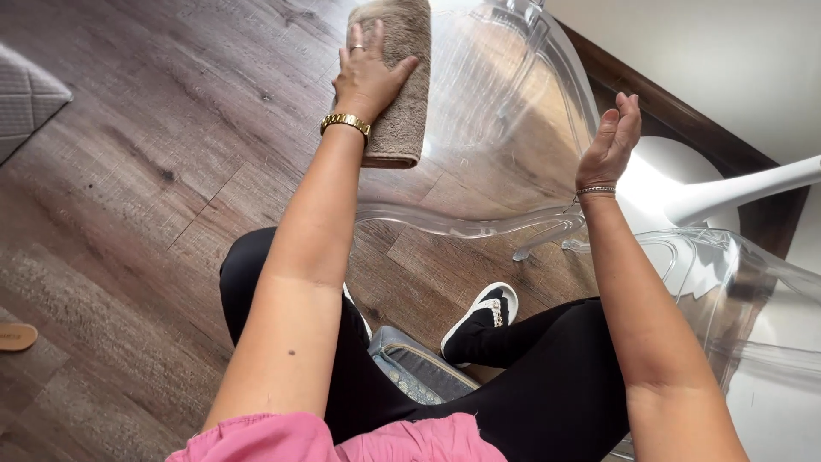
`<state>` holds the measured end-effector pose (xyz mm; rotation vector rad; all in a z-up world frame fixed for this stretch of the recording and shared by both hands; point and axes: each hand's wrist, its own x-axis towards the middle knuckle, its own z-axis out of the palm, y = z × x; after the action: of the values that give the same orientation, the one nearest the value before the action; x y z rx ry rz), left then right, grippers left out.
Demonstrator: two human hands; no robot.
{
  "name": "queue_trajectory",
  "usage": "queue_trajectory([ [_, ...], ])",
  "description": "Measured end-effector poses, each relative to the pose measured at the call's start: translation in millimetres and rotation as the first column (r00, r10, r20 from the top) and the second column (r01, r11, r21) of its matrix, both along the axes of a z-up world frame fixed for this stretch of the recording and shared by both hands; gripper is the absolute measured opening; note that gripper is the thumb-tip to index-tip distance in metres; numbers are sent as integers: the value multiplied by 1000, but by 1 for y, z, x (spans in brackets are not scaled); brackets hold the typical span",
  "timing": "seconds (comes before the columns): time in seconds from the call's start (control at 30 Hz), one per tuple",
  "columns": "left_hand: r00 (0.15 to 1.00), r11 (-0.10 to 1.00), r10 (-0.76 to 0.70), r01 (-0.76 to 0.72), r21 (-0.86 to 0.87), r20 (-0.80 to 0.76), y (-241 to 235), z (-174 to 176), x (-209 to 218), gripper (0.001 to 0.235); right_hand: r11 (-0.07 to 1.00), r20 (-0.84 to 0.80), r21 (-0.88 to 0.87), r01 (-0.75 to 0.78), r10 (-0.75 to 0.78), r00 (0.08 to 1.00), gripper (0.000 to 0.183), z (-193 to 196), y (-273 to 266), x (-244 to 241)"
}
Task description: Wiping a clear plastic chair with a cloth to clean it.
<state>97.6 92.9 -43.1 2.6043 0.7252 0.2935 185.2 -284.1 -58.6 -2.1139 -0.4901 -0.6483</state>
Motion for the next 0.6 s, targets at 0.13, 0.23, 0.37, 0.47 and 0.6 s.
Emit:
queue_trajectory([
  [0.13, 987, 956, 154, -160, -245, -45, 9, -9, -32, 87, 1000, -9, -14, 1, -1, 1000, 57, 4, 4, -3],
  [0.23, 980, 853, 196, -192, -486, -42, -3, 2, -73, 95, 997, -10, -80, 4, -5, 1000, 59, 9, 6, -7],
  [0.37, 953, 774, 296, -278, -569, -64, -32, 9, -119, 100, 994, -2, -110, 1, -1, 1000, 67, 9, 6, -6],
  [0.47, 939, 877, 343, -319, -359, 1, -74, 4, -148, 95, 993, 0, -120, 4, -4, 1000, 68, 7, 5, -4],
  [0.6, 953, 942, 220, -263, 208, 210, -147, -44, -156, 90, 991, 2, -130, 25, -25, 1000, 67, 3, 3, 1],
])
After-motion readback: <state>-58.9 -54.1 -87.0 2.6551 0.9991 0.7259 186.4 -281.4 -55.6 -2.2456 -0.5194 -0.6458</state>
